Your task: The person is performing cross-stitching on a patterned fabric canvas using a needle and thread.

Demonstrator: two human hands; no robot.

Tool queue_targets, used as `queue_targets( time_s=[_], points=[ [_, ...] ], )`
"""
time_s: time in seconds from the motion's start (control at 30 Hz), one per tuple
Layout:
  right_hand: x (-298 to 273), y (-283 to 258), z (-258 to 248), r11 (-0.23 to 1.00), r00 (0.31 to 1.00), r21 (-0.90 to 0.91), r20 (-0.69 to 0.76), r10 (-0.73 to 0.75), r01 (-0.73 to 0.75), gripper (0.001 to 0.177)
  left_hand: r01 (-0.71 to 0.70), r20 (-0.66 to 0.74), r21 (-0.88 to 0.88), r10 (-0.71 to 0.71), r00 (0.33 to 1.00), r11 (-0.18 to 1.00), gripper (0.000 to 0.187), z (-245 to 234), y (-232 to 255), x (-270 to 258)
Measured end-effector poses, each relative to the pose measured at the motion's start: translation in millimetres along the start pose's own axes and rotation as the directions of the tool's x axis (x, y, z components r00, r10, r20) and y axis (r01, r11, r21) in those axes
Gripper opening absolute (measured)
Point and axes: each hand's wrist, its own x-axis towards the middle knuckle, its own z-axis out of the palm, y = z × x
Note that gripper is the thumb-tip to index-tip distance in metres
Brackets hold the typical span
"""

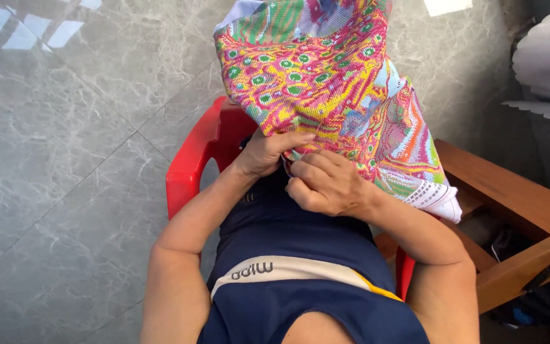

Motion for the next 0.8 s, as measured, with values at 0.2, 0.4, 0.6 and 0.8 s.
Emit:
queue_targets(
  time_s=[0.2,0.4,0.6,0.8],
  points=[
    [2,-27,7,0.983,1.000,0.181,0.006,0.014,-0.015,0.014,-0.041,-0.002,0.026,0.041,0.999,0.999,0.038,14,12,-3],
    [-24,-38,8,0.921,0.989,0.361,0.077,0.126,-0.146,0.036,-0.129,0.037,0.122,0.125,0.991,0.984,0.039,17,16,-6],
    [-48,-13,-31,0.811,0.798,0.035,0.204,0.567,-0.585,0.015,-0.245,0.039,0.266,0.244,0.969,0.932,0.038,8,11,-3],
    [-25,17,-40,0.772,0.773,-0.036,-0.025,0.634,-0.635,0.011,-0.297,0.066,0.331,0.292,0.954,0.896,0.037,10,13,-2]
  ],
)
